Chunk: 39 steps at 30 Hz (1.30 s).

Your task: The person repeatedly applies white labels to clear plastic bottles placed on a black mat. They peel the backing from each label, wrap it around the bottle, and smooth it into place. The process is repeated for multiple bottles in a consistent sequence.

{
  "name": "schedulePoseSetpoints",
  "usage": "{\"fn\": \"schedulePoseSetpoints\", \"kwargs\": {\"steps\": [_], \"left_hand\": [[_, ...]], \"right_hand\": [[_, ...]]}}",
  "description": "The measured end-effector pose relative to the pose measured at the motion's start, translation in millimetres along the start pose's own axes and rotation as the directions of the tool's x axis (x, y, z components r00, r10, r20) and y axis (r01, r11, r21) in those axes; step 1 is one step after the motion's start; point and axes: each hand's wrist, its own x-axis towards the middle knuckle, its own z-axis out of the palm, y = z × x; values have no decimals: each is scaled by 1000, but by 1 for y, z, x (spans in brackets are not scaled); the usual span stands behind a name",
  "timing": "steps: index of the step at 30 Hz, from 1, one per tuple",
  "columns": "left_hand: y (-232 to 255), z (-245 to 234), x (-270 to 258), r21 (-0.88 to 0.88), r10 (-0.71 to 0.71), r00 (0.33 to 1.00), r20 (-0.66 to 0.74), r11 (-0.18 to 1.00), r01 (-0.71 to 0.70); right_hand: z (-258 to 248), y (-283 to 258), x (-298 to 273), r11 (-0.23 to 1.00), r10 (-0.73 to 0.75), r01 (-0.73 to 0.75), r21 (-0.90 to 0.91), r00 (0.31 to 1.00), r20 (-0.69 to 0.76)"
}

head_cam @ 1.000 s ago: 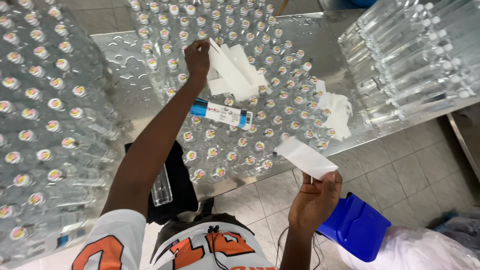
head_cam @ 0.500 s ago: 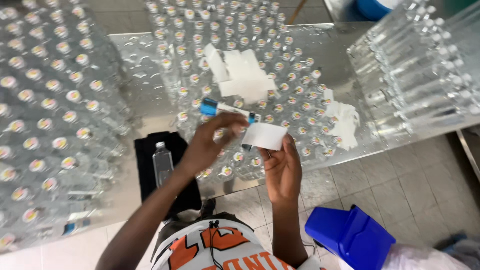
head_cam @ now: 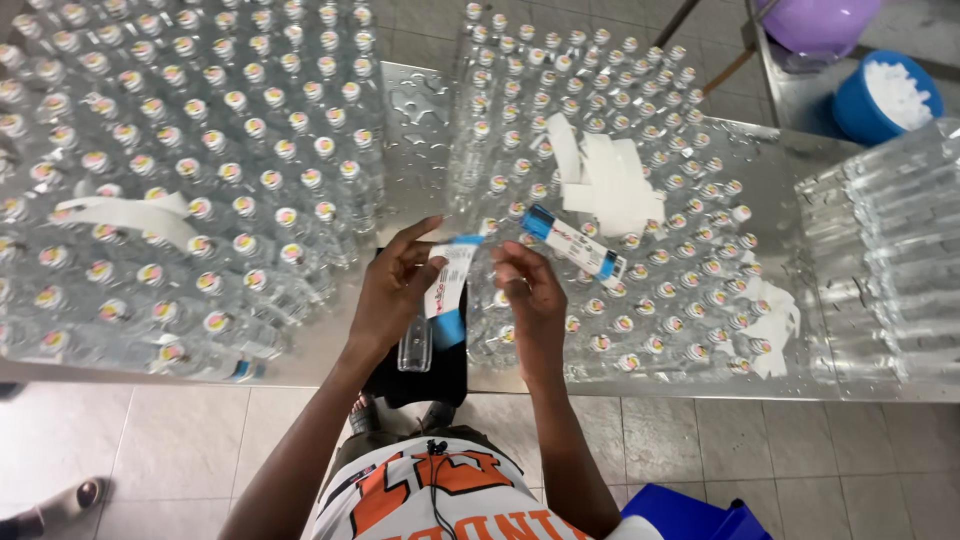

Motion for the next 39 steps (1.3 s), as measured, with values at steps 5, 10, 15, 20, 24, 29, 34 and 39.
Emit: {"fn": "schedulePoseSetpoints", "kwargs": {"steps": [5, 10, 15, 20, 24, 29, 34, 39], "left_hand": [[8, -32, -9, 202, -146, 978, 150, 973, 114], [-1, -53, -33, 223, -235, 937, 257, 958, 179], [-26, -57, -91, 443, -18, 974, -225, 889, 118], [-130, -54, -151, 97, -505, 863, -2, 859, 503], [-124, -49, -131, -477, -713, 701, 6, 614, 629], [-167, -47, -120, -451, -705, 672, -226, 687, 569], [-217, -45, -118, -400, -693, 656, -298, 715, 573], [-278, -43, -123, -471, -719, 624, -305, 684, 558]], "right_hand": [[14, 58, -12, 992, 89, -77, -95, 987, 131], [30, 92, -39, 971, 154, -144, -190, 987, 36], [45, 99, -72, 938, 322, -336, -88, 936, -142], [34, 163, -101, 909, 414, -415, 35, 891, -185], [24, 206, -120, 875, 483, -477, 78, 863, -150], [23, 209, -120, 841, 540, -535, 83, 816, -207], [-5, 278, -120, 821, 566, -562, 95, 783, -259], [-14, 316, -117, 796, 600, -529, 295, 755, -265]]}}
